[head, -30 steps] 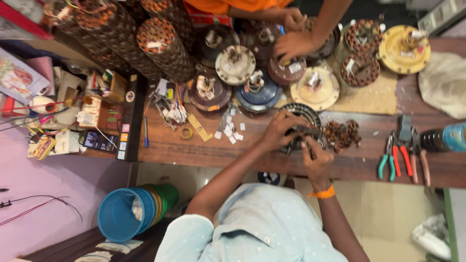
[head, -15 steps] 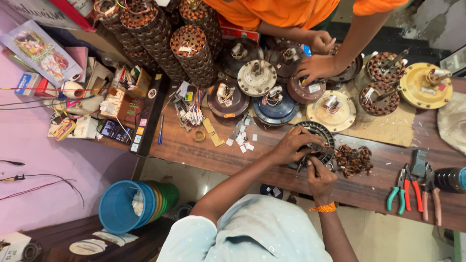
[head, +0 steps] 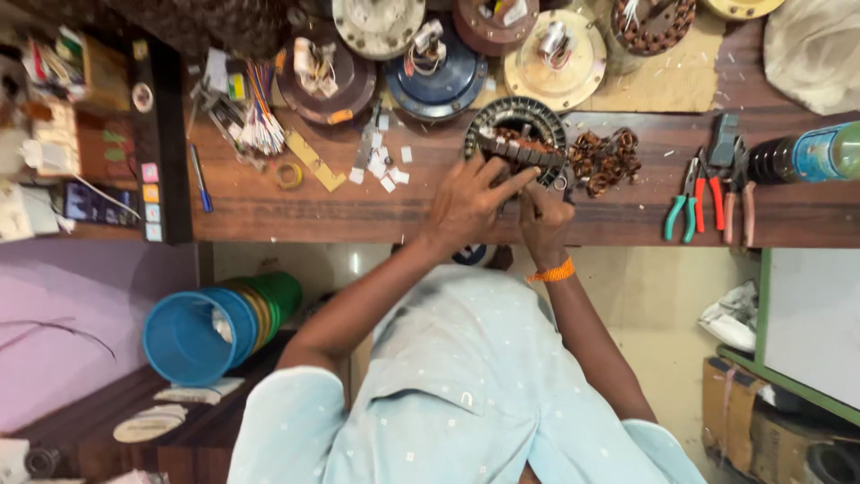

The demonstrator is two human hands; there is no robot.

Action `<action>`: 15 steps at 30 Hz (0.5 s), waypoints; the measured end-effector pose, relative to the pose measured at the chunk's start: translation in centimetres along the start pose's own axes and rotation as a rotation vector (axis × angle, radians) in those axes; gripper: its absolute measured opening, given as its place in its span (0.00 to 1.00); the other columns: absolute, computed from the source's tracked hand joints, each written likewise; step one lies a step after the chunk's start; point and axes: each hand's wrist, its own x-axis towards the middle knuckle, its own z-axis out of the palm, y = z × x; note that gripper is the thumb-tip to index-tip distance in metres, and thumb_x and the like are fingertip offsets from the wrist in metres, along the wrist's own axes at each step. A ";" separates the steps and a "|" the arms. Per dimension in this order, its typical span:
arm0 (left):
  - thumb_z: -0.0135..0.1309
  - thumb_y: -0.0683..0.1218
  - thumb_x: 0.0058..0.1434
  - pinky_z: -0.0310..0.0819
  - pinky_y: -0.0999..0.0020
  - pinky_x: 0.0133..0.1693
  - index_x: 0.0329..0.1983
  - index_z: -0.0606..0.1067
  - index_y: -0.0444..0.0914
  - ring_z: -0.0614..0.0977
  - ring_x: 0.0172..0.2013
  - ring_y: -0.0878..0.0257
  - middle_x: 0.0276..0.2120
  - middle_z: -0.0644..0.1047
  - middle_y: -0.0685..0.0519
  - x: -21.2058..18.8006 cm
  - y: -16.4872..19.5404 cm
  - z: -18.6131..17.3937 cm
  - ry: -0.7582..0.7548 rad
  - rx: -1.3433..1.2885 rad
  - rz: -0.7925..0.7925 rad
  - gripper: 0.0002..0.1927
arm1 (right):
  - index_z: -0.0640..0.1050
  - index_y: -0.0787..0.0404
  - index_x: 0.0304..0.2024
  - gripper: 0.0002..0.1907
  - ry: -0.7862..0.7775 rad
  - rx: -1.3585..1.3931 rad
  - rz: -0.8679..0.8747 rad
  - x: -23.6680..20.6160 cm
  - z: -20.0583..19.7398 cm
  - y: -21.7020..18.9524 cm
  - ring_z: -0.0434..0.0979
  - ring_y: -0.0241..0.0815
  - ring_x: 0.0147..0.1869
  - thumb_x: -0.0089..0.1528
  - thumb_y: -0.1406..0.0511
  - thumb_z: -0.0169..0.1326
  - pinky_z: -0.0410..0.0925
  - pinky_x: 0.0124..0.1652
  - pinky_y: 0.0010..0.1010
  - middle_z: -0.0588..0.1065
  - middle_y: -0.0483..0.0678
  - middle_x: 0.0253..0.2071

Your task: The person inserts copper wire coil bundles into the slots of a fan motor stator, pressing the coils down into place around the armature by hand. They work through the slots one at a time, occasionally repositioning the stator on the workbench and setting finished coils aside.

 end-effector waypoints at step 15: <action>0.62 0.48 0.57 0.77 0.66 0.43 0.72 0.68 0.54 0.79 0.39 0.60 0.40 0.75 0.56 -1.5 -1.1 0.0 0.007 -0.217 0.173 0.38 | 0.85 0.67 0.45 0.09 -0.037 0.011 0.031 -0.5 1.3 0.4 0.78 0.48 0.25 0.62 0.71 0.64 0.70 0.31 0.36 0.77 0.58 0.26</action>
